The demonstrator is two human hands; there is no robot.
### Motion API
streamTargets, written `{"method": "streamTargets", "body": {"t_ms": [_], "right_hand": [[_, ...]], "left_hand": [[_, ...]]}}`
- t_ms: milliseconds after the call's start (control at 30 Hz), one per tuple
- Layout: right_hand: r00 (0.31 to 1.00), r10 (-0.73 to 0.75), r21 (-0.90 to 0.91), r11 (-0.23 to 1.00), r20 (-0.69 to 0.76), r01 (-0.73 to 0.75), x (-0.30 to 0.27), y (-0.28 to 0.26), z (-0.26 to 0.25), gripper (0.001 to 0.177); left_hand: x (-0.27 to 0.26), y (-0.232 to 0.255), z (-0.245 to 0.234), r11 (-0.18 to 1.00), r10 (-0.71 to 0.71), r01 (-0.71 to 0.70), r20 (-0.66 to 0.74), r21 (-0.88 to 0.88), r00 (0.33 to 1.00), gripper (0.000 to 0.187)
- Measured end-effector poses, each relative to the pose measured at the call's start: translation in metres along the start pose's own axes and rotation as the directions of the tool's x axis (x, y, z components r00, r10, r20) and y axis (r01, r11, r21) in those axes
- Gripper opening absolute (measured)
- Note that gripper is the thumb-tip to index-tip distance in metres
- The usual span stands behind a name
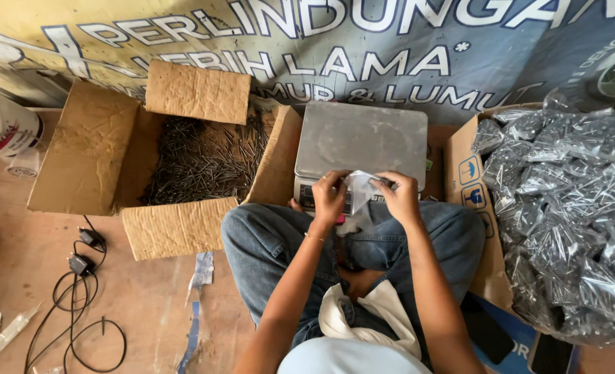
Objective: The person scoops nails from a cardboard box into a small plastic bag, weighs the bag on a digital scale, and adjusts the contents to reach a target weight. The person then seals the bag and places it into a larger box with other packaged bags.
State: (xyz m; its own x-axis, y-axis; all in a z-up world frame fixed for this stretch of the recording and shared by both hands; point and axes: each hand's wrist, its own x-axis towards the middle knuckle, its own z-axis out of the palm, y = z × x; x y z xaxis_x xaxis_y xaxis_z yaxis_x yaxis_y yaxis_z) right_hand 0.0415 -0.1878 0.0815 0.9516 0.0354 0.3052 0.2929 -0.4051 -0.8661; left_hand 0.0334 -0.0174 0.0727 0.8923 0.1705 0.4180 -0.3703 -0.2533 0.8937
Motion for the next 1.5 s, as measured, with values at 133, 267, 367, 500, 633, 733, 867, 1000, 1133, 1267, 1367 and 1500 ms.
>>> {"method": "streamTargets", "body": {"t_ms": [133,267,367,500,633,733,867,1000,1133,1267,1367,1500], "right_hand": [[0.998,-0.041,-0.101,0.994,-0.039,0.037,0.0,-0.002,-0.001,0.015],[0.995,-0.045,0.022,0.999,-0.091,0.047,0.0,-0.007,0.0,0.018],[0.994,-0.077,0.071,0.994,-0.08,0.083,-0.001,-0.014,-0.001,0.015],[0.995,-0.062,0.128,0.989,-0.08,0.072,-0.005,-0.021,-0.002,0.01],[0.978,-0.164,0.051,0.984,-0.13,0.172,-0.004,-0.021,-0.003,0.011],[0.961,-0.241,0.019,0.969,-0.136,0.246,-0.005,-0.029,-0.002,0.008],[0.953,-0.278,0.08,0.954,-0.121,0.289,-0.007,-0.031,-0.001,0.008],[0.977,-0.126,0.232,0.959,-0.174,0.165,-0.012,-0.034,0.004,0.009],[0.976,0.088,0.547,0.837,-0.2,0.037,-0.017,-0.033,0.019,0.008],[0.978,0.127,0.649,0.761,-0.163,0.009,-0.017,-0.031,0.022,0.013],[0.983,0.069,0.576,0.816,-0.171,0.043,-0.015,-0.032,0.021,0.012],[0.987,-0.032,0.38,0.921,-0.159,0.091,-0.011,-0.036,0.013,0.006]], "left_hand": [[-0.003,0.003,0.001,0.997,0.03,-0.029,-0.019,0.069,0.999,0.036],[-0.006,0.018,-0.001,0.976,0.033,-0.015,0.08,-0.217,0.996,0.036],[-0.007,0.02,-0.002,0.962,0.075,-0.047,0.092,-0.269,0.993,0.03],[-0.009,0.017,0.004,0.903,0.052,-0.022,0.059,-0.429,0.997,0.04],[-0.013,0.021,0.007,0.917,0.067,-0.044,0.046,-0.397,0.997,0.052],[-0.012,0.027,0.007,0.926,0.115,-0.11,-0.008,-0.361,0.993,0.049],[-0.006,0.033,0.003,0.98,0.12,-0.137,-0.115,-0.147,0.986,0.021],[-0.004,0.036,-0.007,0.974,0.223,-0.227,-0.122,-0.02,0.967,0.016],[-0.004,0.036,-0.011,0.963,0.27,-0.27,-0.044,0.006,0.962,0.021],[-0.005,0.033,-0.013,0.965,0.26,-0.259,-0.001,0.03,0.966,0.019],[-0.006,0.034,-0.014,0.974,0.226,-0.226,0.006,-0.002,0.974,0.016],[-0.002,0.039,-0.011,0.987,0.113,-0.116,-0.035,-0.107,0.993,0.004]]}}
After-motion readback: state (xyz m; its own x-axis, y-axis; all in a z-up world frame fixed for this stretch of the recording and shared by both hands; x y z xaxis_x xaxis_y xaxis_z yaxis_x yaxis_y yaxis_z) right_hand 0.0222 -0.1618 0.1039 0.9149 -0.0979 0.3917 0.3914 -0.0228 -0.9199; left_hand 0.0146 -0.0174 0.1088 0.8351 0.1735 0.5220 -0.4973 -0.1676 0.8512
